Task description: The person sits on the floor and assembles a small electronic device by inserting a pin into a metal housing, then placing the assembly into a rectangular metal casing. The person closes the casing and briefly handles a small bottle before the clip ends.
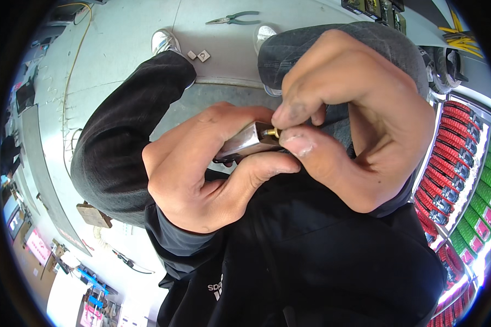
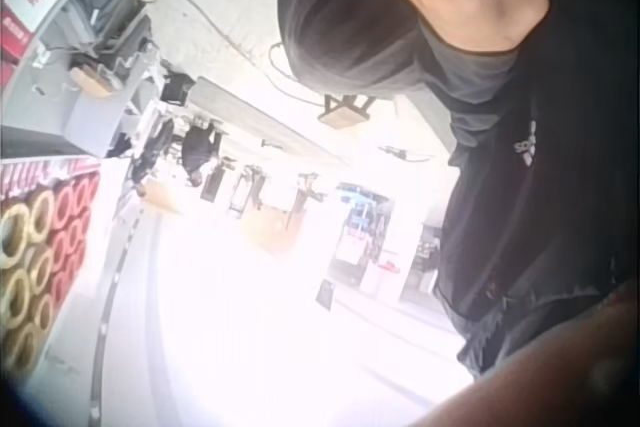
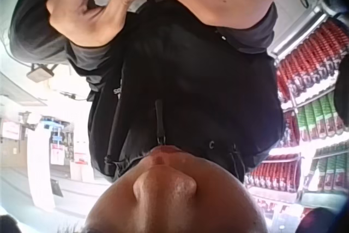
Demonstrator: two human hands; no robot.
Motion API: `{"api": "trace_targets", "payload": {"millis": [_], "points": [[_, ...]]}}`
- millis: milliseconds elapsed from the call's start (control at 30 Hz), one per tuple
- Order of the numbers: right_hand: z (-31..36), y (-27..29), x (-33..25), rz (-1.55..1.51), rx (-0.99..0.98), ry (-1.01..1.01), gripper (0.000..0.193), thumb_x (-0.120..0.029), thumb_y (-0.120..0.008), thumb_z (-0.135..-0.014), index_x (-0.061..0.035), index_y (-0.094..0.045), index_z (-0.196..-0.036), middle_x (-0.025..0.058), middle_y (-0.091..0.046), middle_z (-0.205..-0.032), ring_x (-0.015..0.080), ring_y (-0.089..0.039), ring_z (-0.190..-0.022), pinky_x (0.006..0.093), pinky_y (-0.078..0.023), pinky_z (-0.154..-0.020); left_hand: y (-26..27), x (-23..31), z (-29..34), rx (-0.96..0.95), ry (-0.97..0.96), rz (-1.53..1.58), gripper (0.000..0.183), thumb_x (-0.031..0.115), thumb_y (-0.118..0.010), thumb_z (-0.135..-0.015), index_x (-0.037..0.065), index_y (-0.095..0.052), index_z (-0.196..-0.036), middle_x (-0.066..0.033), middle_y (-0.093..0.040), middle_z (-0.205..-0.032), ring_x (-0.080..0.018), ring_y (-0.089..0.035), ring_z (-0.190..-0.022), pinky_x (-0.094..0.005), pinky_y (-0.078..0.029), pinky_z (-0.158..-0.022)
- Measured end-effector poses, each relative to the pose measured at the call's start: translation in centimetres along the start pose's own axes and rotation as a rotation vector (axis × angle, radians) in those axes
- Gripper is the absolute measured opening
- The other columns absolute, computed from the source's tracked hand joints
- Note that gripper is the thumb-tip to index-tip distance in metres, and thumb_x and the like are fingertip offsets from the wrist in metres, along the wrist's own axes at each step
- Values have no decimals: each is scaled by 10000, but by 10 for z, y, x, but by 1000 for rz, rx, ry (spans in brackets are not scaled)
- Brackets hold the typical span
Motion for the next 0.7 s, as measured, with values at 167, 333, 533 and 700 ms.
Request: {"api": "trace_targets", "payload": {"millis": [167, 333, 533, 700], "points": [[0, -4, 2, -4, 2, 8, 205, 87, -662, -722, 39, -626, -918, 141, -651, -859, 152, -591, -712, 243, -440, -598, 2, -1, 4, -6, 29, 13, 620, 371, -894, -711, -125, -643, -986, -85, -668, -774, -82, -560, -653, -204, -423, -597], [-1, -6, 3, -9, 36, 64, 181, 83, -665, -720, 48, -625, -894, 151, -650, -823, 142, -586, -666, 233, -445, -575, 1, -1, 3, -25, 38, 49, 591, 375, -883, -735, -118, -646, -961, -85, -663, -770, -86, -564, -655, -214, -425, -592], [8, -21, 21, -131, 237, 229, 185, 78, -669, -719, 53, -628, -897, 160, -654, -810, 153, -613, -673, 237, -475, -569, -2, -2, 4, -25, 59, 83, 599, 408, -867, -753, -110, -646, -956, -69, -645, -753, -82, -556, -655, -214, -423, -601], [8, -20, 24, -177, 278, 261, 185, 80, -677, -712, 54, -634, -890, 158, -656, -787, 160, -619, -660, 238, -482, -561, -3, 1, 6, -24, 169, 193, 614, 445, -859, -754, -95, -643, -950, -43, -622, -737, -75, -543, -655, -209, -419, -610]]}}
Point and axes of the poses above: each hand's wrist, its own z-axis away from the middle knuckle, its own y-axis out of the back of the hand, x = y × z, the point moved 2 cm from there along -z, towards the middle knuckle
